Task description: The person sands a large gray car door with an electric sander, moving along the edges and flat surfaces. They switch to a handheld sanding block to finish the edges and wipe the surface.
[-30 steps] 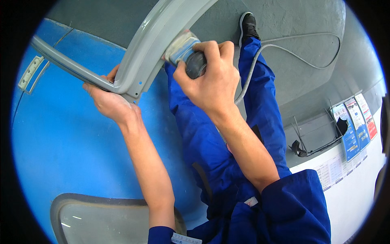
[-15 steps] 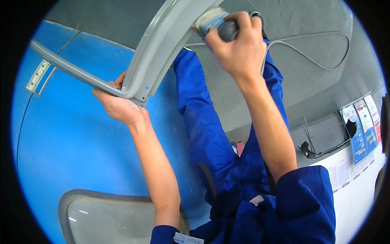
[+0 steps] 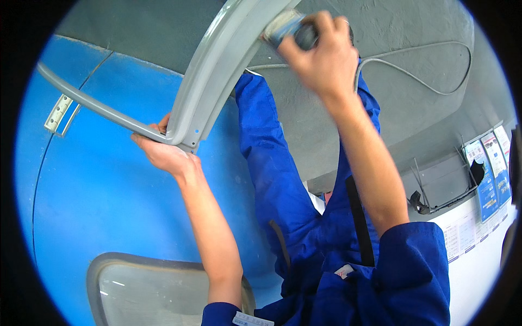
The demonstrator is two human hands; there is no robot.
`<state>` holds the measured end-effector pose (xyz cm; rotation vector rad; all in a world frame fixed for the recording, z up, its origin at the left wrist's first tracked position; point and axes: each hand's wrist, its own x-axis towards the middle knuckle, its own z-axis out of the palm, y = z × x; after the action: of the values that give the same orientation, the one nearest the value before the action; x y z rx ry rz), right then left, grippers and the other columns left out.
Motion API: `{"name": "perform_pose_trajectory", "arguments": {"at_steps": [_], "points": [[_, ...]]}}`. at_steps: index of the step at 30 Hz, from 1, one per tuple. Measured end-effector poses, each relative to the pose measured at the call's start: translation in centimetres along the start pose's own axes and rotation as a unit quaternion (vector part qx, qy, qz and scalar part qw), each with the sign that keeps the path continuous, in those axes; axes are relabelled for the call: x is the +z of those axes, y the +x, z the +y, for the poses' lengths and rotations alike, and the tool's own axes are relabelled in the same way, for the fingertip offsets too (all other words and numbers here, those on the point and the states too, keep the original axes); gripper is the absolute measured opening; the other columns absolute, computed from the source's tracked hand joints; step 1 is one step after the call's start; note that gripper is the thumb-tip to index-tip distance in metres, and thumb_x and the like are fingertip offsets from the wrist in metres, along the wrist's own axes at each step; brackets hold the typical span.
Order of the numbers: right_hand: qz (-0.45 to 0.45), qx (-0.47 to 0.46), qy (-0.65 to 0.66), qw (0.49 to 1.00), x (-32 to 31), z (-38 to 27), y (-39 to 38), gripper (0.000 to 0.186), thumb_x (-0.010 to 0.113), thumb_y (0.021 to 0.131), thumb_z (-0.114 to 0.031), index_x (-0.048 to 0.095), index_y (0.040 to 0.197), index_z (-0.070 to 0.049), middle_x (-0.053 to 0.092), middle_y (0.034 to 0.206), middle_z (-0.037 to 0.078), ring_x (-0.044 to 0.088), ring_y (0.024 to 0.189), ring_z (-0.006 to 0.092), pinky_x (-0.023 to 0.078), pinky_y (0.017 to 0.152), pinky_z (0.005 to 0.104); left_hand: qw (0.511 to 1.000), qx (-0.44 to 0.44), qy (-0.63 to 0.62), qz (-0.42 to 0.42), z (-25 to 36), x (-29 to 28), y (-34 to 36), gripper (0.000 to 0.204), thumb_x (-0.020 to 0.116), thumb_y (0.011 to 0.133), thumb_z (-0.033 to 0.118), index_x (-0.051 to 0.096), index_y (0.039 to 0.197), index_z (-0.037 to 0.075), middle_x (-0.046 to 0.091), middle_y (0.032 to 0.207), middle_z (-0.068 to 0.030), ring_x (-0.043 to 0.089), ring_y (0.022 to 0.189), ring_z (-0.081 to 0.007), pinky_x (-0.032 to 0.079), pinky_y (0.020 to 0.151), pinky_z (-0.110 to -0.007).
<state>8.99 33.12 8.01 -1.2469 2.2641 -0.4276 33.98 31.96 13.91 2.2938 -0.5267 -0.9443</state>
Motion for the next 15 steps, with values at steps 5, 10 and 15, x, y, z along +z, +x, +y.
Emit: {"name": "perform_pose_trajectory", "arguments": {"at_steps": [5, 10, 15], "points": [[-0.023, -0.033, 0.012, 0.999, 0.2, 0.1, -0.2, 0.037, 0.079, 0.073, -0.032, 0.067, 0.100, -0.010, 0.057, 0.094, 0.017, 0.069, 0.073, 0.0377, 0.059, 0.063, 0.0466, 0.999, -0.013, -0.009, 0.030, 0.4, 0.9, -0.4, 0.052, 0.021, 0.110, 0.056, 0.041, 0.093, 0.011, 0.065, 0.093, -0.0157, 0.071, 0.094, -0.0241, 0.062, 0.090, -0.042], [-0.129, -0.112, 0.121, 0.978, -0.4, -2.9, -6.0, 0.035, 0.082, 0.068, -0.027, 0.065, 0.093, -0.011, 0.052, 0.090, 0.017, 0.068, 0.068, 0.0329, 0.058, 0.060, 0.0436, 1.000, -0.001, -0.010, 0.026, -0.7, 0.0, 0.6, 0.052, 0.023, 0.110, 0.055, 0.042, 0.089, 0.011, 0.067, 0.096, -0.0168, 0.070, 0.093, -0.0234, 0.061, 0.089, -0.043], [-0.033, -0.020, 0.014, 0.999, -0.2, 1.6, 2.1, 0.036, 0.078, 0.077, -0.033, 0.068, 0.100, -0.008, 0.061, 0.098, 0.017, 0.070, 0.079, 0.0367, 0.060, 0.069, 0.0464, 0.996, -0.014, -0.058, 0.059, -0.4, 0.3, -0.1, 0.045, 0.042, 0.107, 0.051, 0.044, 0.096, 0.007, 0.053, 0.090, -0.0073, 0.059, 0.086, -0.0224, 0.058, 0.082, -0.044]]}}
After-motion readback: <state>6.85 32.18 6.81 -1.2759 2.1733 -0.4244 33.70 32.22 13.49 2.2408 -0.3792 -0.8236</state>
